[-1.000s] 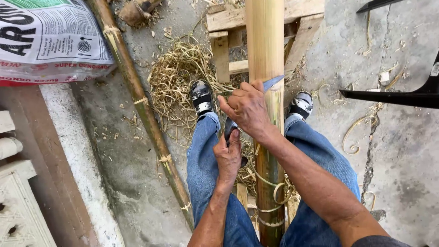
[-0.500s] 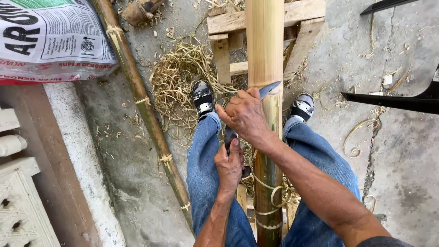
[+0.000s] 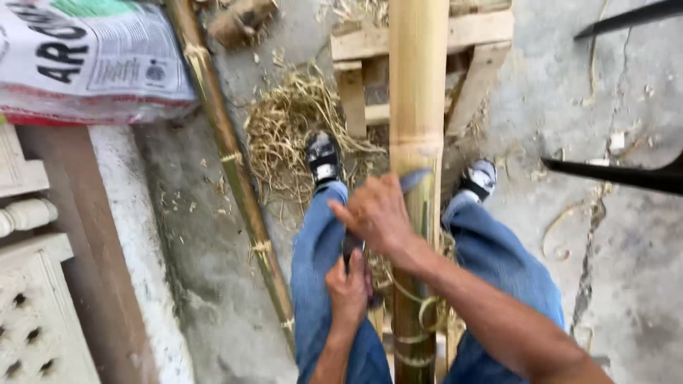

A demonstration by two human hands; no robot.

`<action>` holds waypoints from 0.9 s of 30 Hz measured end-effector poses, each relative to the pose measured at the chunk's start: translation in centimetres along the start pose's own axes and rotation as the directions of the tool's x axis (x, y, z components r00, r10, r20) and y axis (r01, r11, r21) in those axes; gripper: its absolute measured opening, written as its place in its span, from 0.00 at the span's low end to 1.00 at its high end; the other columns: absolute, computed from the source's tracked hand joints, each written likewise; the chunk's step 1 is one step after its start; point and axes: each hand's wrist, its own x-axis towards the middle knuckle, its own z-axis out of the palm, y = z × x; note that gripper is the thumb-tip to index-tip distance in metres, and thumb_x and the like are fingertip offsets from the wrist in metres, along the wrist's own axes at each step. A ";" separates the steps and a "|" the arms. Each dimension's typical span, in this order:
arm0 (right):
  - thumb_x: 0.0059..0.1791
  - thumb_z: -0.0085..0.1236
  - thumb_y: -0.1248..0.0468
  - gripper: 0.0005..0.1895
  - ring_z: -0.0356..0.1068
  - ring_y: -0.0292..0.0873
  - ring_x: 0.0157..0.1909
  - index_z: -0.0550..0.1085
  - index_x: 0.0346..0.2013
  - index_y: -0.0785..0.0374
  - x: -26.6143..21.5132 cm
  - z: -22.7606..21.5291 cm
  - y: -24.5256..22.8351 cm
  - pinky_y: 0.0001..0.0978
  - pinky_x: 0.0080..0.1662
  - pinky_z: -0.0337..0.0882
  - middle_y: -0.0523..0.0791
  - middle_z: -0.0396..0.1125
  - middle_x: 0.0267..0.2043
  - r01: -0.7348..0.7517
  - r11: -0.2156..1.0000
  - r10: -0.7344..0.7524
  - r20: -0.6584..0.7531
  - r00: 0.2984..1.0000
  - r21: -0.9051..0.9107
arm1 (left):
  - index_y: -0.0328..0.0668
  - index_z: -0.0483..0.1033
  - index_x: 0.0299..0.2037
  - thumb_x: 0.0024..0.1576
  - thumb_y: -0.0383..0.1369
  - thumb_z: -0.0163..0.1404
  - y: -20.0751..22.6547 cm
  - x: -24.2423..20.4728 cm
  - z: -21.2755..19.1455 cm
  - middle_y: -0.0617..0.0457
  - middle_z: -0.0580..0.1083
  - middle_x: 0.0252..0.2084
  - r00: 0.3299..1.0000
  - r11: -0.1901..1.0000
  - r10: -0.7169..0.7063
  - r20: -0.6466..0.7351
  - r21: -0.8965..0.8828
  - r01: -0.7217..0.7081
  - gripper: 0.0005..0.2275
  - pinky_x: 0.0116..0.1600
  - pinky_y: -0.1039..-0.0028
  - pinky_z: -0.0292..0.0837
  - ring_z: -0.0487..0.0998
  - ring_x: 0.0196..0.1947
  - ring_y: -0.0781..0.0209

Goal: Shaving and smoothing the surface of a bamboo pole using a curved hand blade.

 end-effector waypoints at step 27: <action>0.53 0.61 0.53 0.25 0.56 0.42 0.33 0.72 0.13 0.57 -1.4 -1.2 -0.6 0.43 0.46 0.55 0.43 0.62 0.19 0.059 0.998 -0.051 -0.212 0.976 0.035 | 0.39 0.73 0.29 0.64 0.44 0.48 1.1 -4.7 -1.9 0.57 0.68 0.16 0.999 0.977 0.044 0.024 0.210 -0.048 0.17 0.18 0.75 0.61 0.66 0.14 0.71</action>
